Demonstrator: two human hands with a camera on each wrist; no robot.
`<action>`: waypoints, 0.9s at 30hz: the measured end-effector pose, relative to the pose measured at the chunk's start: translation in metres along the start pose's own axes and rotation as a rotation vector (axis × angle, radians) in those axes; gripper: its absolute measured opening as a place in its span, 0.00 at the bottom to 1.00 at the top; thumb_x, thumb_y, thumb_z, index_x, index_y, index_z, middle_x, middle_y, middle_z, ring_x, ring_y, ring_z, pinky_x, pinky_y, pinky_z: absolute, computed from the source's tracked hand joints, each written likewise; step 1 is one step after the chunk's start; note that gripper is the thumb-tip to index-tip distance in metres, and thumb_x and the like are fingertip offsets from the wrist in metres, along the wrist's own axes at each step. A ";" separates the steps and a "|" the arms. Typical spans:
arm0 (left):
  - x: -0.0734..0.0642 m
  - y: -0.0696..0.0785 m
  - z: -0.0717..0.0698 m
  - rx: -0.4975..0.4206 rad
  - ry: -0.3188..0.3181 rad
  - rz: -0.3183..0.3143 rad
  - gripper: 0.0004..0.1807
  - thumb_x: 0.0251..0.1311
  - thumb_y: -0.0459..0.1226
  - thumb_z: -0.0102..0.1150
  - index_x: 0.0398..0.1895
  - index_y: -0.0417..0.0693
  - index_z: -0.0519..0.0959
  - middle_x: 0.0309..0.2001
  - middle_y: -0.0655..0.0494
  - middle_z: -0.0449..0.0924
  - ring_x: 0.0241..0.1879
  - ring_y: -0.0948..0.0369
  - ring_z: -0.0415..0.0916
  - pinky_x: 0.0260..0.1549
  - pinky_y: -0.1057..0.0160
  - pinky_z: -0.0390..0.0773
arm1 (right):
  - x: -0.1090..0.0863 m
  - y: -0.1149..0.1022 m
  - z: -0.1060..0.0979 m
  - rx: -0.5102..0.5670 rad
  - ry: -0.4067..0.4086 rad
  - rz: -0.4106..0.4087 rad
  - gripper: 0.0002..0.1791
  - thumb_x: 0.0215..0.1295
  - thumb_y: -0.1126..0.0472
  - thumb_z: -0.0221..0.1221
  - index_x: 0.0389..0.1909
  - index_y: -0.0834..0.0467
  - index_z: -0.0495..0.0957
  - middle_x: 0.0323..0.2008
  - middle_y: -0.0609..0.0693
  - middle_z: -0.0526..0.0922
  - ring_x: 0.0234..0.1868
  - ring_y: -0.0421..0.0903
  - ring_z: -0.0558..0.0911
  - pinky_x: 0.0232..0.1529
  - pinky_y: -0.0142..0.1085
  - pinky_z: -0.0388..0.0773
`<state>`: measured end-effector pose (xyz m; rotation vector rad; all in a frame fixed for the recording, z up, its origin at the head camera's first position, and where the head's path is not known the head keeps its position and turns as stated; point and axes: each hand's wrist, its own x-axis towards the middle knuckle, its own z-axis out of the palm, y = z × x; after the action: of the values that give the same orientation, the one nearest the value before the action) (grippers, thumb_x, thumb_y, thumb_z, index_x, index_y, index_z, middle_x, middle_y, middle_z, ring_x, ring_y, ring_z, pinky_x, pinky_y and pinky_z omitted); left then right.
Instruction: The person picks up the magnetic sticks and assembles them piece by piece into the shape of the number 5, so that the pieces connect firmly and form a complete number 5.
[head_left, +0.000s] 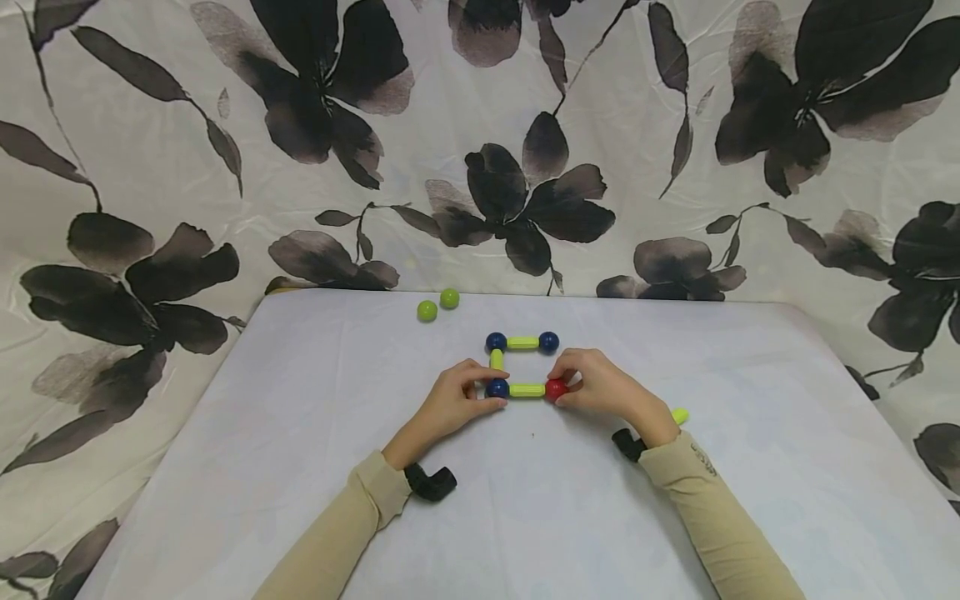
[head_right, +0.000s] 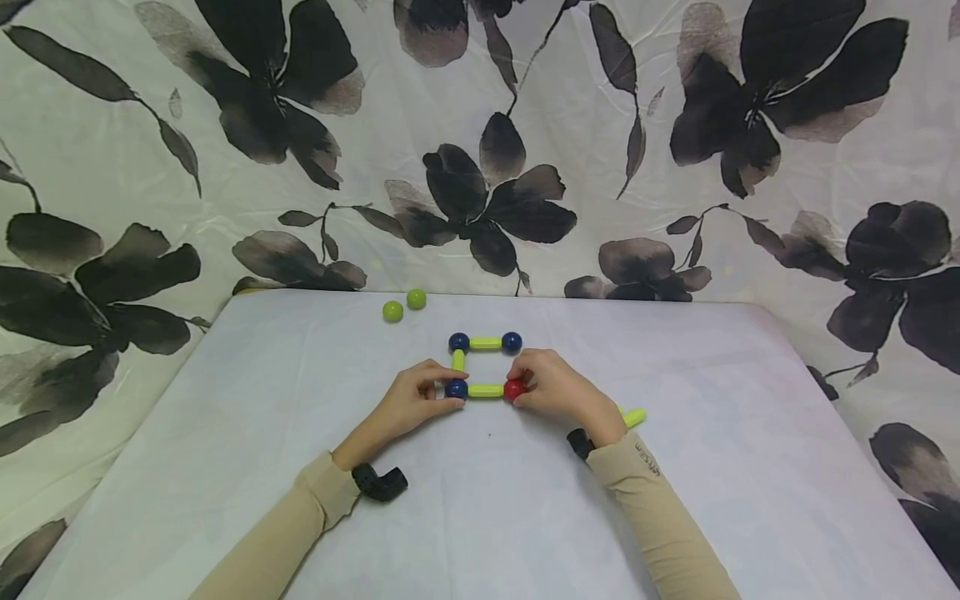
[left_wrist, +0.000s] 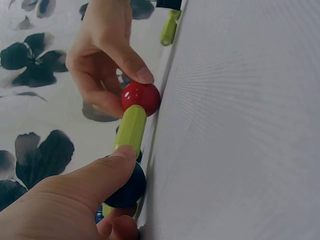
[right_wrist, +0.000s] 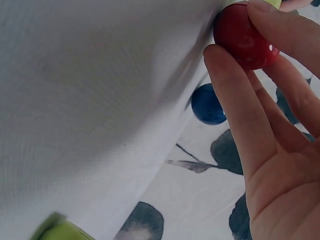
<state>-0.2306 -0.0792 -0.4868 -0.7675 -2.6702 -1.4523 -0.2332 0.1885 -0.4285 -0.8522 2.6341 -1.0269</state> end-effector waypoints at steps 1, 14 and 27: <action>0.000 0.000 0.000 0.000 0.000 0.000 0.19 0.53 0.39 0.75 0.50 0.54 0.86 0.36 0.60 0.76 0.25 0.61 0.66 0.23 0.68 0.66 | 0.000 0.000 0.000 0.003 -0.001 0.004 0.14 0.52 0.75 0.70 0.39 0.63 0.81 0.39 0.51 0.82 0.43 0.48 0.82 0.43 0.36 0.83; 0.000 -0.002 0.001 -0.029 -0.003 -0.015 0.20 0.53 0.39 0.75 0.50 0.56 0.85 0.38 0.60 0.76 0.24 0.62 0.66 0.22 0.68 0.66 | 0.000 0.002 -0.006 0.030 -0.039 0.017 0.15 0.56 0.70 0.70 0.44 0.63 0.81 0.41 0.52 0.82 0.44 0.49 0.81 0.44 0.38 0.82; -0.001 -0.001 0.001 -0.038 0.000 -0.020 0.20 0.53 0.39 0.76 0.50 0.57 0.85 0.39 0.60 0.77 0.23 0.62 0.67 0.22 0.68 0.67 | 0.025 0.009 -0.022 0.104 0.241 0.157 0.18 0.69 0.66 0.59 0.57 0.64 0.78 0.56 0.59 0.80 0.54 0.58 0.80 0.52 0.52 0.77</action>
<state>-0.2305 -0.0795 -0.4884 -0.7454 -2.6658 -1.5112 -0.2658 0.1918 -0.4174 -0.5184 2.7572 -1.2811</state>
